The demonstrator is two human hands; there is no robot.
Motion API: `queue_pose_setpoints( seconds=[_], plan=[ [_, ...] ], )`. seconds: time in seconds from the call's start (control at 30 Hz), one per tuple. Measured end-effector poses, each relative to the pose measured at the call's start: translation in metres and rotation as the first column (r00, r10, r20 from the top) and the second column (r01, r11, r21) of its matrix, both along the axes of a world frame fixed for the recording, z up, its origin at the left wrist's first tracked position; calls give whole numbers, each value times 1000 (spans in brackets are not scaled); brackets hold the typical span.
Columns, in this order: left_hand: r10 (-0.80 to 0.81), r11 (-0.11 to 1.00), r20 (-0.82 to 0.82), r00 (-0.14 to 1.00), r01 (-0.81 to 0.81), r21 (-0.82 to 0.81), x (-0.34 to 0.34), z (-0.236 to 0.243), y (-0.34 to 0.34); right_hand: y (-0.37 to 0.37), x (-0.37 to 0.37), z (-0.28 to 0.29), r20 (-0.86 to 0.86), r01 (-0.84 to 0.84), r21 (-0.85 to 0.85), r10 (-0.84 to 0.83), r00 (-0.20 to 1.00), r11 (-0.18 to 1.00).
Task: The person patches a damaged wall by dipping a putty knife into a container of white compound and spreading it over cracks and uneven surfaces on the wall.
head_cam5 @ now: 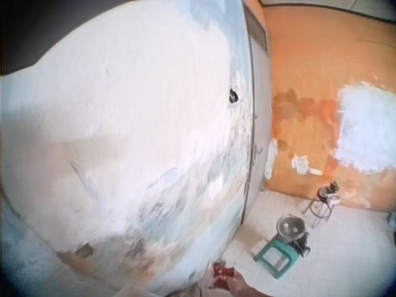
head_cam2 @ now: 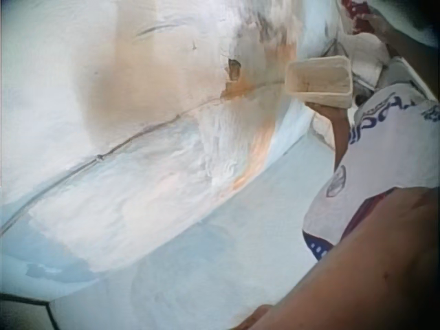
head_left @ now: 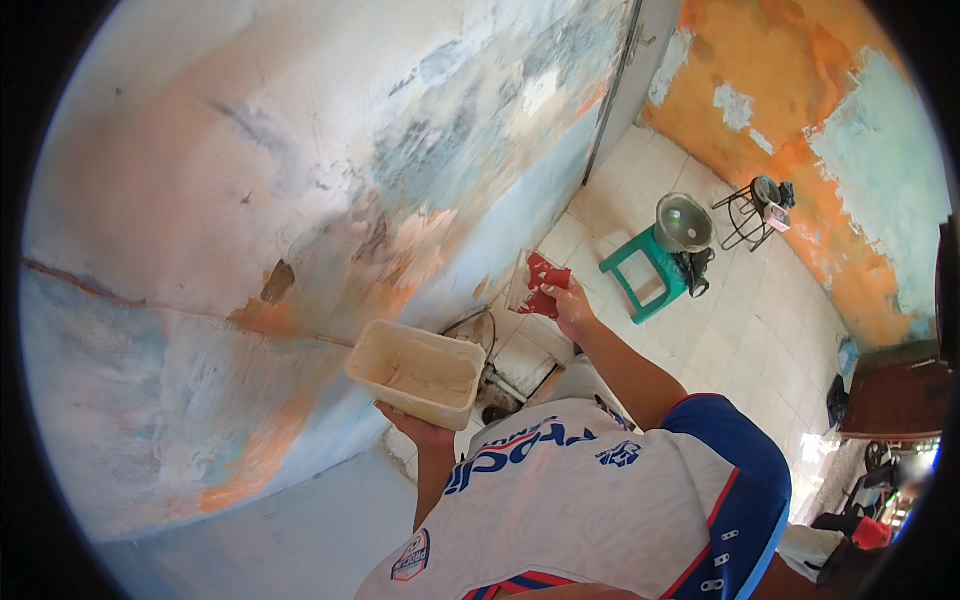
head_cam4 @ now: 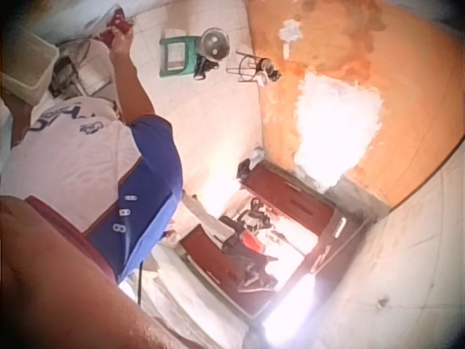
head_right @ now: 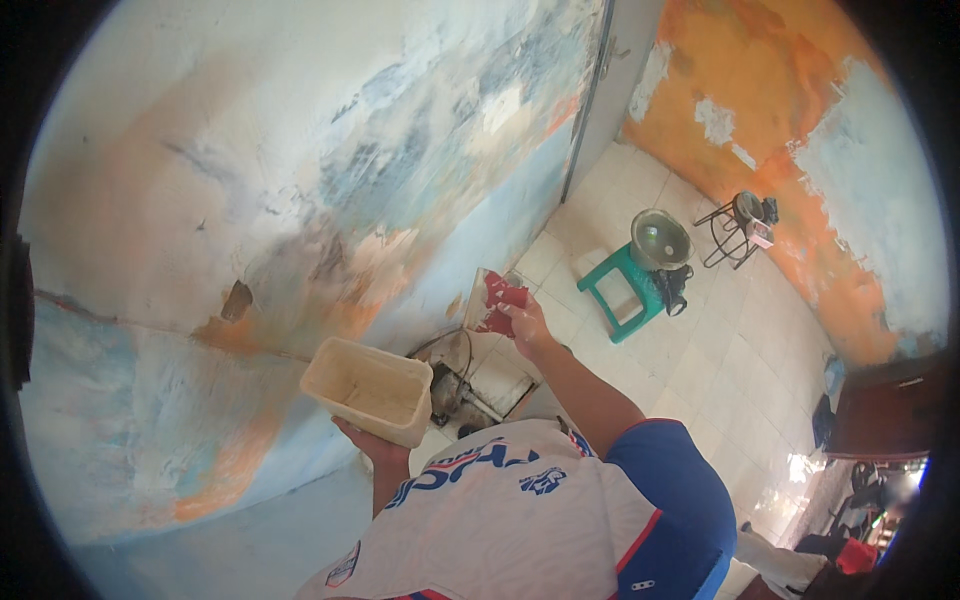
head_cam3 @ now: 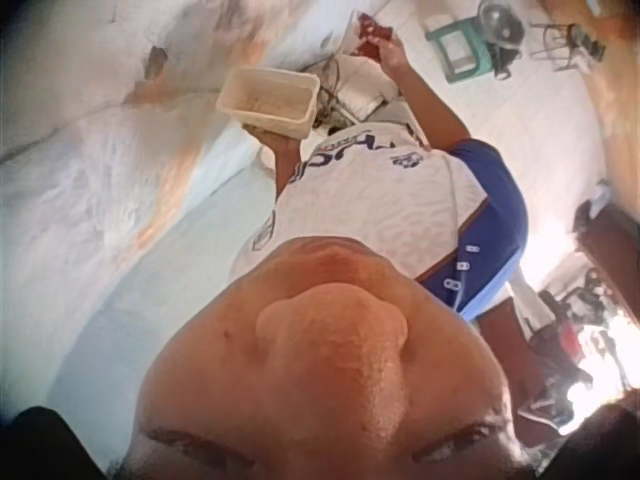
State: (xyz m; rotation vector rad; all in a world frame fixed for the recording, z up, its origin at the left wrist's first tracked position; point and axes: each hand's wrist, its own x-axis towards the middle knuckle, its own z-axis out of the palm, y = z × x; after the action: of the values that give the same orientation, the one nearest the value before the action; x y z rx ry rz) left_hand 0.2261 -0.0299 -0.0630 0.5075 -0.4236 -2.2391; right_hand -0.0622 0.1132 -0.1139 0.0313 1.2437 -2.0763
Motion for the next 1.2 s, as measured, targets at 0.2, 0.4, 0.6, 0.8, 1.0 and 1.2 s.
queue_pose_setpoints(
  seconds=[0.2,0.4,0.6,0.8,1.0,1.2],
  plan=[
    [56,998,-14,998,-56,11,-71,-7,36,37,-73,5,43,-141,93,138,990,986],
    [93,995,-22,995,-92,25,-186,-8,97,113,-178,-24,49,-169,87,165,985,982],
    [34,993,77,996,-42,112,-280,7,136,150,-277,-48,5,-8,157,7,1000,988],
    [-66,996,86,994,61,63,-340,13,123,138,-328,-96,58,91,173,-102,993,981],
    [-46,998,144,989,38,58,-391,5,92,123,-358,-122,114,-20,183,-1,993,983],
    [4,1000,125,992,-7,22,-426,17,65,101,-425,-131,166,72,313,-129,978,947]
  ],
)
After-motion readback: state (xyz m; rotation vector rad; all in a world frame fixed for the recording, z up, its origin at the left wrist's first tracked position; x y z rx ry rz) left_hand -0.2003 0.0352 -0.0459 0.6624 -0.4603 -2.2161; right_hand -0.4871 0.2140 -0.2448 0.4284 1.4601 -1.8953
